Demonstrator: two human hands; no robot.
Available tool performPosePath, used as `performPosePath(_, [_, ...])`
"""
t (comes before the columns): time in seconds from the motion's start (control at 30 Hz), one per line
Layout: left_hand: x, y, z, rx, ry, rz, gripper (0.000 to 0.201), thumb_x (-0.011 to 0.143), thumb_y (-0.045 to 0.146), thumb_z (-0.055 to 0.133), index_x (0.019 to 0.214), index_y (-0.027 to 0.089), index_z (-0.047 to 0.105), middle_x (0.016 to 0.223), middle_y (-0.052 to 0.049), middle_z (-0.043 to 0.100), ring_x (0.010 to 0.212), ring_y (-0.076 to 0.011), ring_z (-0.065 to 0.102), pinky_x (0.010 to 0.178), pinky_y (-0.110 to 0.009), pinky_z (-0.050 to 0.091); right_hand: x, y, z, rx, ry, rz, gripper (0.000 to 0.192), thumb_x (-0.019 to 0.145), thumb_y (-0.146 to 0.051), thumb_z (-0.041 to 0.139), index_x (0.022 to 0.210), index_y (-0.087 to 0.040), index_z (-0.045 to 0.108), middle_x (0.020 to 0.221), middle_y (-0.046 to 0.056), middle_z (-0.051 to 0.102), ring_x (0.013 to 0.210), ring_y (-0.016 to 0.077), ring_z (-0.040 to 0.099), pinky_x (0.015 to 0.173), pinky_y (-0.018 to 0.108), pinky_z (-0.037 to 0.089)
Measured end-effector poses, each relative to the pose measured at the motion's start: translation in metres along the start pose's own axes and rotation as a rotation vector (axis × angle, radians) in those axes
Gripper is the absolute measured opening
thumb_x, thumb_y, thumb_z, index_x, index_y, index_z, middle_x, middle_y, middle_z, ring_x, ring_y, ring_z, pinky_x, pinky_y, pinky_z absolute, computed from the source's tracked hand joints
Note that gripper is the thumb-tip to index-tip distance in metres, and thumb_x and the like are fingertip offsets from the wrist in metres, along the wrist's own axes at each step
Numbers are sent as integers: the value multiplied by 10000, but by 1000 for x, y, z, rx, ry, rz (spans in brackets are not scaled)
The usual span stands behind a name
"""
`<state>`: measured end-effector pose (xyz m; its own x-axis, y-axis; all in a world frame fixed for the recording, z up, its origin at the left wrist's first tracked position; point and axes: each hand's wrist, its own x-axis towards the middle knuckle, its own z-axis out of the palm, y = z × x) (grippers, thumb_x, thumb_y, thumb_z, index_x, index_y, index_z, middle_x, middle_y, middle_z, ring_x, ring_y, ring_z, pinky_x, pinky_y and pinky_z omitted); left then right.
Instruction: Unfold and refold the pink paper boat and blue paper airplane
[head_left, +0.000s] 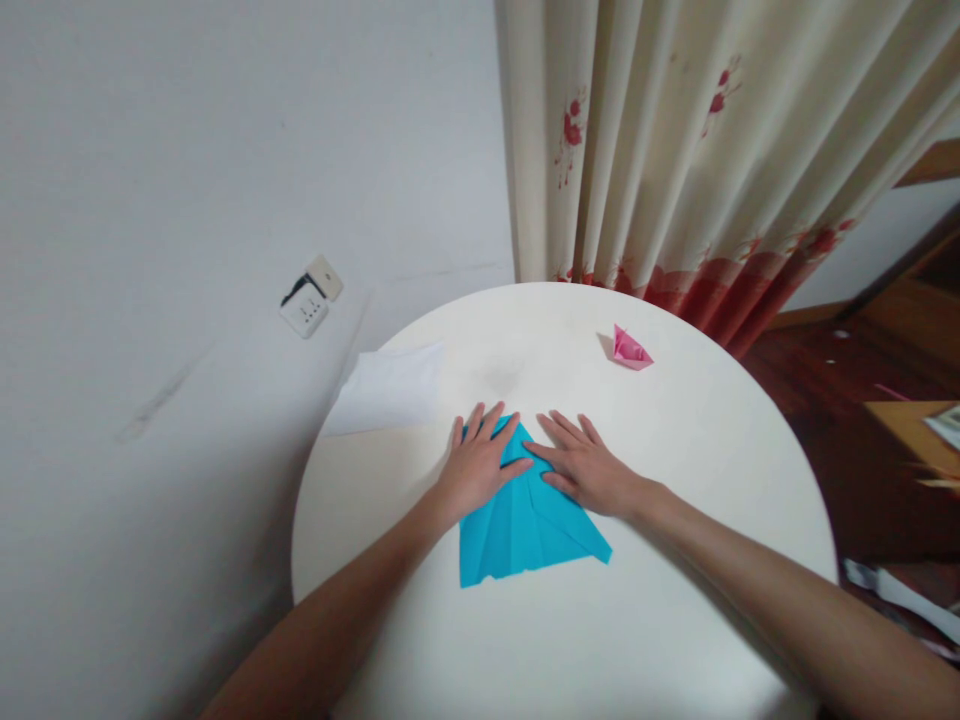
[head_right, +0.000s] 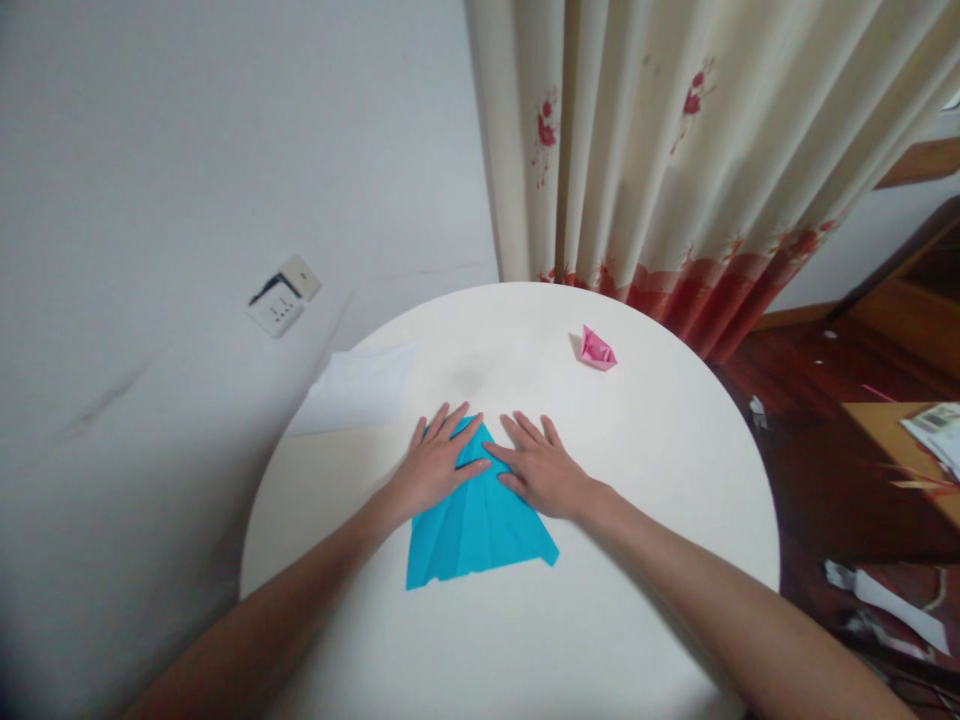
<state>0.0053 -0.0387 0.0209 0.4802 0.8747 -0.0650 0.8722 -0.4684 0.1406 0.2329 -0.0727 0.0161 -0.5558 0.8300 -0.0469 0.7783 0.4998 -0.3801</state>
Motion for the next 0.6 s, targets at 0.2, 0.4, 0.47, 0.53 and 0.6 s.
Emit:
performPosePath(0.2, [5, -5, 5, -61, -2, -46, 779, 906, 687, 490, 1568, 324, 298, 1684, -52, 130, 1548, -343, 21, 1216, -592, 116, -2, -2, -3, 6, -13, -14, 542, 1023, -431, 425, 1546, -299, 372, 1674, 115, 132, 1537, 348, 63, 1186, 655, 80])
performPosePath(0.4, [5, -3, 8, -69, 7, -86, 819, 907, 684, 484, 1583, 282, 256, 1683, -73, 123, 1546, -357, 11, 1201, -644, 59, -2, -3, -4, -8, -4, -17, 553, 1028, -466, 398, 1550, -285, 367, 1670, 123, 139, 1535, 352, 68, 1187, 659, 90])
performPosePath(0.47, [4, -1, 8, -58, 15, -61, 758, 927, 660, 473, 1572, 311, 283, 1683, -64, 132, 1545, -364, 13, 1182, -682, 28, -2, -3, -4, -14, 0, -17, 555, 1029, -475, 391, 1551, -290, 363, 1670, 116, 143, 1535, 351, 73, 1189, 656, 98])
performPosePath(0.53, [3, 0, 7, -47, 22, -20, 680, 950, 627, 460, 1554, 347, 320, 1682, -45, 142, 1545, -363, 17, 1169, -703, 6, -2, -3, -3, -18, 3, -13, 559, 1026, -479, 398, 1553, -299, 358, 1672, 102, 137, 1535, 353, 68, 1190, 655, 105])
performPosePath(0.6, [2, 1, 6, -47, 25, 9, 631, 966, 605, 444, 1541, 366, 342, 1680, -33, 155, 1546, -355, 31, 1168, -703, 3, -2, -3, -2, -19, 3, -4, 554, 1024, -477, 403, 1551, -308, 361, 1674, 91, 130, 1535, 354, 58, 1191, 652, 112])
